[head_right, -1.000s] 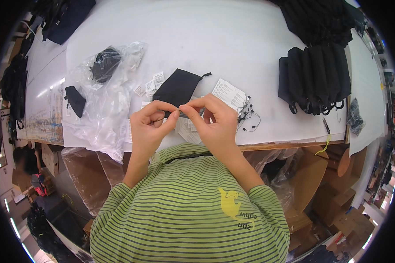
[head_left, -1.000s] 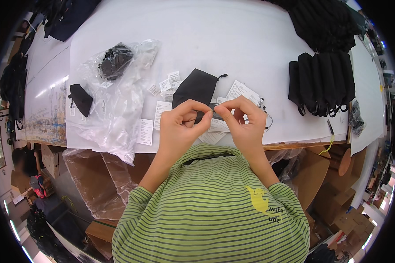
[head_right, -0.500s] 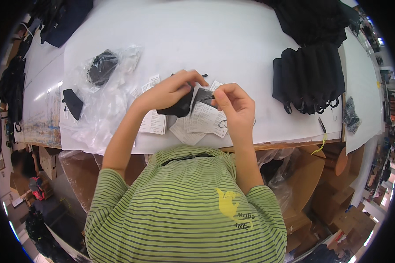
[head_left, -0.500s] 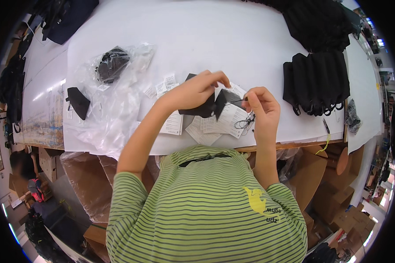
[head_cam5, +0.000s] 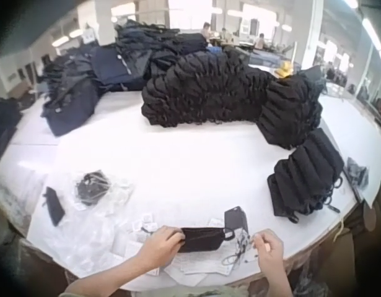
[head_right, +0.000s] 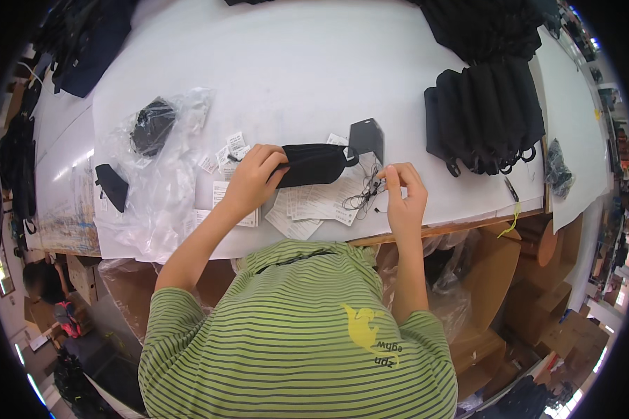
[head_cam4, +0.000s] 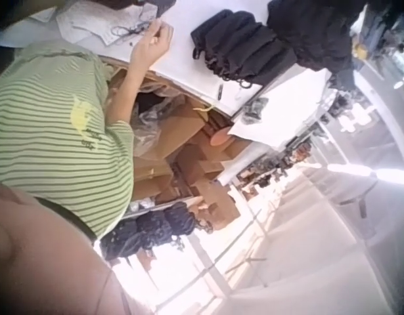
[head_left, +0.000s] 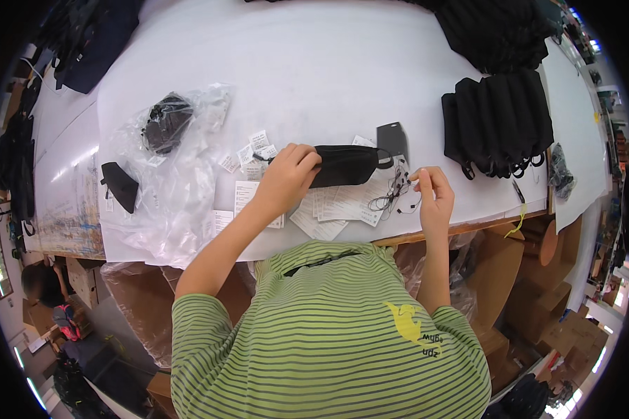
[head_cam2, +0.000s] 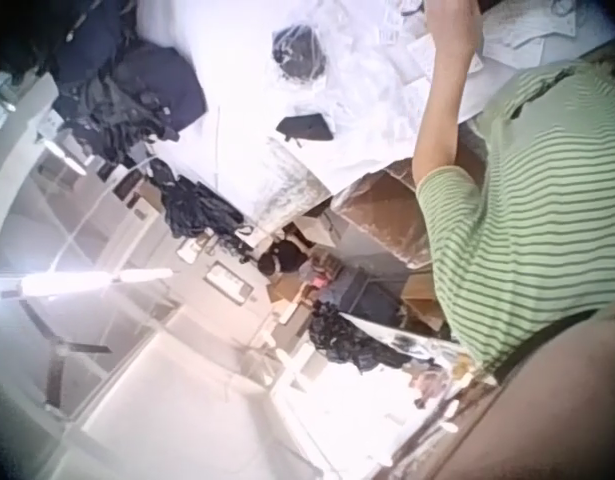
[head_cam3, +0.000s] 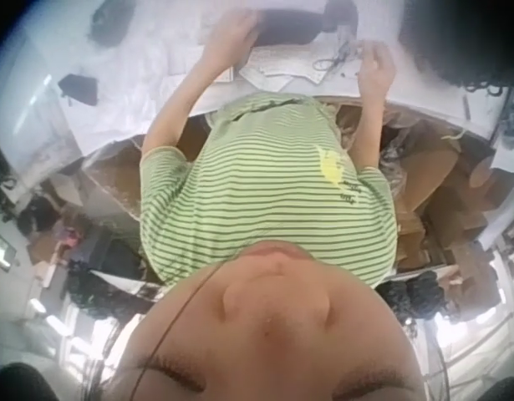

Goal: Packing black pouches with instructional documents and small accessories.

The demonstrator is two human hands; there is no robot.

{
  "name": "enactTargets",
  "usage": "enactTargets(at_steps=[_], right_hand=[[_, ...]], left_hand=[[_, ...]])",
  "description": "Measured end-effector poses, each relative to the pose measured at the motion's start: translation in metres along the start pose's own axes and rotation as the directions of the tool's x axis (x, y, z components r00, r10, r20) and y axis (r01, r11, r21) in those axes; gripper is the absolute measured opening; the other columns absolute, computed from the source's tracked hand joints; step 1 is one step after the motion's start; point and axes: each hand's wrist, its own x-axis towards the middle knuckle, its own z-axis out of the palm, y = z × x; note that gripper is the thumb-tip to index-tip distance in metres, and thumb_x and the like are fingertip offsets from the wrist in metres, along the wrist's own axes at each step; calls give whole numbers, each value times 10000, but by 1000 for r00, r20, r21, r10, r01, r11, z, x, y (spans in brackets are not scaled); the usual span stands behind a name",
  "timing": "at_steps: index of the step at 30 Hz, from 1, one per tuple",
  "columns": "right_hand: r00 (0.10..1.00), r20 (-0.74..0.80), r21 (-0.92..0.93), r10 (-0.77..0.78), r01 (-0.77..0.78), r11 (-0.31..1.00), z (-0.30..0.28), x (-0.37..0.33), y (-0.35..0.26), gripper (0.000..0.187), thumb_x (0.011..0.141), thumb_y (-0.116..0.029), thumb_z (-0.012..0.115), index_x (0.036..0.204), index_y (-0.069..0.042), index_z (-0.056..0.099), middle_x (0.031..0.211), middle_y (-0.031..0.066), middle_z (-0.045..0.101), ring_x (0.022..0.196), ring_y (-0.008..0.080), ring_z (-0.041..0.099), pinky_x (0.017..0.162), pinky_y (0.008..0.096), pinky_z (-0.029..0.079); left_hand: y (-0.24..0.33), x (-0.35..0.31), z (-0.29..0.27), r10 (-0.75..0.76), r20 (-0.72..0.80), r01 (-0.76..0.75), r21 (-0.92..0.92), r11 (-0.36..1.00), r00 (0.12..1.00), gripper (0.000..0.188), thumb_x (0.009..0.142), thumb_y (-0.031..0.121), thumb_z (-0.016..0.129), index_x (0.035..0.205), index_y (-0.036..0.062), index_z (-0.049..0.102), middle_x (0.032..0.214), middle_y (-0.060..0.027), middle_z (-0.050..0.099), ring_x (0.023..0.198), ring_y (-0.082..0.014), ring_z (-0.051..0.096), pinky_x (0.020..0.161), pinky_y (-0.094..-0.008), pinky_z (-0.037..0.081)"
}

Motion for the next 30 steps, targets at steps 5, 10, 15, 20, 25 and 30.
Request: enactTargets(at_steps=[5, 10, 15, 20, 25, 30], right_hand=[[976, 143, -409, -162, 207, 889, 8, 7, -3, 231, 827, -38, 588, 1056, -62, 608, 991, 73, 588, 833, 198, 549, 758, 308, 431], [854, 485, -566, -190, 472, 677, 15, 28, 3, 545, 706, 10, 650, 1218, -155, 564, 1299, 28, 495, 1176, 263, 456, 979, 401, 338], [710, 687, -536, -156, 640, 551, 25, 57, 21, 569, 649, -14, 704, 1183, -166, 576, 1339, 11, 471, 1256, 256, 406, 1018, 413, 312], [585, 713, -445, -386, 804, 394, 16, 80, 21, 504, 667, -70, 735, 1142, -159, 592, 1149, 24, 586, 1127, 245, 501, 945, 363, 378], [842, 530, 197, 103, -240, 951, -31, 72, -41, 418, 801, -172, 708, 1176, -84, 543, 709, 52, 605, 648, 128, 554, 640, 223, 442], [858, 503, 796, -101, -415, 440, -54, 34, -13, 560, 856, -338, 660, 1272, -22, 460, 869, 87, 665, 839, 132, 622, 749, 256, 460]], left_hand=[[17, -11, 1, -98, -46, 99, 32, 995, 994, 191, 737, 34, 666, 902, 37, 571, 878, -88, 564, 846, -280, 524, 750, -375, 423], [9, -6, 2, -121, 3, 121, 31, 992, 993, 167, 737, 36, 671, 876, 27, 577, 846, -91, 567, 834, -285, 521, 756, -367, 409], [14, 3, -4, -47, 37, 49, -30, 998, 998, 136, 737, 15, 650, 836, 21, 558, 818, -80, 555, 824, -269, 517, 737, -362, 413], [29, 7, -20, -125, 3, 125, -92, 988, 992, 139, 751, 34, 656, 846, 18, 555, 806, -99, 552, 794, -285, 530, 696, -366, 427], [39, 3, -61, -395, 50, 396, -210, 894, 917, 195, 804, 113, 645, 926, -7, 550, 859, -147, 573, 789, -333, 573, 700, -358, 455], [53, -10, -70, -372, 302, 453, -272, 849, 878, 219, 803, 141, 657, 937, 1, 554, 855, -151, 583, 805, -329, 577, 707, -368, 454]])
